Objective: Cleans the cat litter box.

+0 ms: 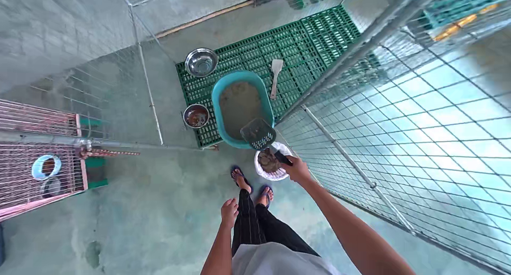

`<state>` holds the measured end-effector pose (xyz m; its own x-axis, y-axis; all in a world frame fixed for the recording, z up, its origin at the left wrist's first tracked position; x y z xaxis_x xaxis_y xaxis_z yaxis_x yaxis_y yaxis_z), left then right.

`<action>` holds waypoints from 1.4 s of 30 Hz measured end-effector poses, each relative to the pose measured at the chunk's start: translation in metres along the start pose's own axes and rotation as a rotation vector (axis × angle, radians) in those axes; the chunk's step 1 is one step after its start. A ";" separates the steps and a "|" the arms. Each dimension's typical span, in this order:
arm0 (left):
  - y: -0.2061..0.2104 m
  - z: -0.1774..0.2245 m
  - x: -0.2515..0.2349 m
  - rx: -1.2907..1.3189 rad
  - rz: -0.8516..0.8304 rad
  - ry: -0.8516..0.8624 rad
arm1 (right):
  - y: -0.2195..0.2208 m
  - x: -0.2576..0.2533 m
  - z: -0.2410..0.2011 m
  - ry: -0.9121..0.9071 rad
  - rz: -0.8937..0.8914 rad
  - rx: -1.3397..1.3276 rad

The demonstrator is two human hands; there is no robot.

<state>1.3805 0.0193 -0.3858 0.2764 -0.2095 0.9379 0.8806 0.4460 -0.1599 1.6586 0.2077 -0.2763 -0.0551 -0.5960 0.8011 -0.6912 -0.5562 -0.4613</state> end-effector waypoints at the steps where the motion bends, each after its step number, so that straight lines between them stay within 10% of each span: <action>1: 0.002 0.000 0.002 -0.010 -0.001 -0.001 | -0.001 0.009 0.014 0.020 -0.001 -0.002; 10: 0.034 0.033 -0.002 0.033 -0.011 -0.016 | 0.010 0.063 0.111 0.178 -0.026 -0.029; 19: 0.107 0.167 -0.015 0.255 -0.074 0.127 | 0.022 0.051 0.169 0.455 -0.074 0.011; 25: 0.139 0.210 -0.044 0.398 -0.059 0.024 | -0.011 0.101 0.066 0.347 0.023 -0.225; 32: 0.174 0.198 -0.086 0.576 -0.097 -0.018 | -0.021 -0.021 -0.098 0.128 -0.094 -0.326; 42: 0.172 0.122 -0.138 0.750 -0.230 0.133 | -0.023 -0.094 -0.117 0.162 0.047 -0.215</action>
<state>1.4469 0.2313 -0.5047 0.2041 -0.4489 0.8700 0.4400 0.8359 0.3281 1.5953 0.3443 -0.2959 -0.1933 -0.5079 0.8395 -0.8212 -0.3844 -0.4217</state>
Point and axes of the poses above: each hand's wrist, its own x-axis away from the middle knuckle, its own y-axis out of the palm, z = x × y, the point moved 4 cm from there along -x, towards the middle knuckle, and after that the axes turned 3 degrees about x, right-handed, at the moved point
